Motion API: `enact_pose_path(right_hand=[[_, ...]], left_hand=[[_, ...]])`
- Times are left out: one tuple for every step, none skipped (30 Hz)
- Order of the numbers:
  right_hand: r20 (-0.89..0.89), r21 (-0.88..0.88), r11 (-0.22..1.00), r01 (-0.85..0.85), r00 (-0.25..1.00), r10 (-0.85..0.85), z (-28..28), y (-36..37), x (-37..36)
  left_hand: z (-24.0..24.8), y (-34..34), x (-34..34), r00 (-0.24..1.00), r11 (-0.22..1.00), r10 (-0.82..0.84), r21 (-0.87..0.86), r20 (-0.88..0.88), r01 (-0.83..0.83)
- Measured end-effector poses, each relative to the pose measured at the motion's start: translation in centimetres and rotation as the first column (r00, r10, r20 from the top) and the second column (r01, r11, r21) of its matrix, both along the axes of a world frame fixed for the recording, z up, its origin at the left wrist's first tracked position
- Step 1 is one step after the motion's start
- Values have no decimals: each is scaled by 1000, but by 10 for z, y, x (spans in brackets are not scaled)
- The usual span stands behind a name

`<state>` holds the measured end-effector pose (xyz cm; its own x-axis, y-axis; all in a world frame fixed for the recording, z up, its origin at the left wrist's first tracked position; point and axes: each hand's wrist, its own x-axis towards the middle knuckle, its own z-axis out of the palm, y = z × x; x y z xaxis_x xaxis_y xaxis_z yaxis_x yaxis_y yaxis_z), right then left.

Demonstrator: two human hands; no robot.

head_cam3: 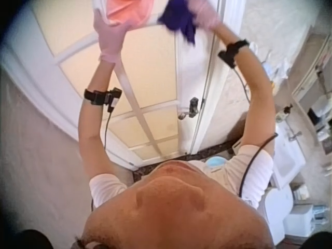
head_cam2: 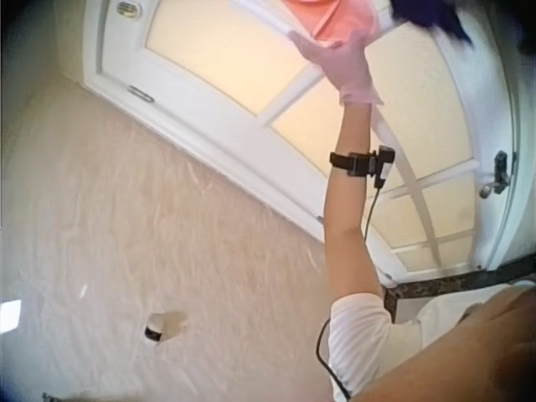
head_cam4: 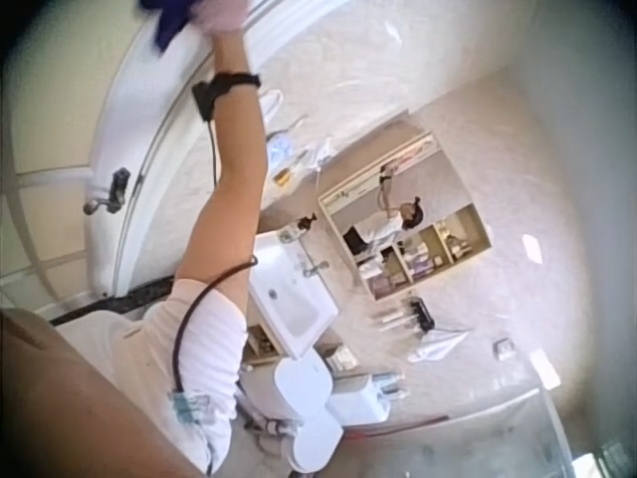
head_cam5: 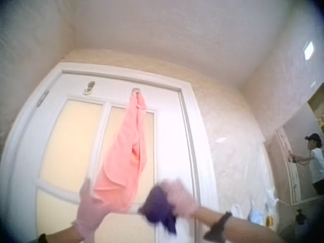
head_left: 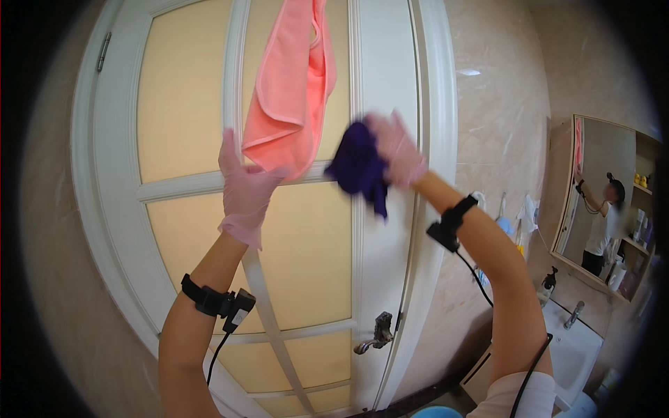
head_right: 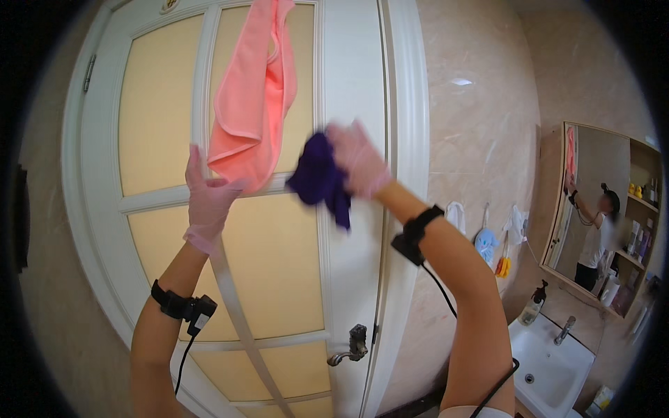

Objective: Washing a cloth in the sink and wiping down a glass-paneled door.

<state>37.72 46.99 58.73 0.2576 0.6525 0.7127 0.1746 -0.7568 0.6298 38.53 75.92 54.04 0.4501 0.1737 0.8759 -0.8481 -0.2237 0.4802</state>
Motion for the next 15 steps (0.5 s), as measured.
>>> enact_pose_path(right_hand=[[236, 107, 985, -135, 966, 107, 28, -5, 12], [280, 326, 940, -102, 960, 7, 55, 0, 5], [363, 476, 873, -108, 928, -83, 86, -4, 1], [428, 609, 782, -135, 885, -181, 110, -9, 1], [444, 672, 723, -159, 868, -222, 127, -17, 6], [454, 728, 658, -194, 855, -250, 137, -18, 11], [462, 706, 702, -96, 813, -354, 140, -23, 13], [358, 730, 675, -106, 901, -245, 128, -7, 13], [247, 751, 652, -104, 960, -132, 104, 10, 8], [257, 610, 746, -268, 957, 133, 76, 24, 8], [263, 294, 866, -404, 905, 333, 46, 34, 2], [187, 95, 940, -329, 933, 308, 18, 27, 11], [10, -98, 965, -243, 969, 245, -5, 26, 6], [-66, -81, 933, -350, 936, 345, -15, 28, 3], [-72, -155, 921, -357, 934, 349, -3, 24, 4]], left_hand=[[5, -3, -1, 996, 999, -13, 33, 90, 10], [11, -6, 0, 996, 1000, -4, 29, 88, 2], [16, -14, 2, 988, 1000, -11, 26, 154, 7], [18, -21, 2, 975, 1000, -13, 22, 222, 8], [21, -30, 7, 973, 1000, -12, 20, 229, 7], [23, -34, 13, 949, 992, 47, 99, 311, -81], [26, -36, 18, 914, 970, 93, 170, 396, -172], [27, -28, 22, 912, 966, 121, 166, 392, -199], [29, -20, 22, 886, 884, 257, 277, 385, -376], [31, -13, 21, 833, 758, 389, 377, 395, -532], [33, -8, 28, 831, 758, 392, 374, 394, -535], [37, 1, 36, 805, 741, 403, 361, 436, -567], [42, 11, 46, 777, 722, 414, 348, 474, -598], [49, 15, 49, 778, 727, 442, 331, 446, -602], [60, 22, 46, 773, 723, 477, 313, 419, -616]])
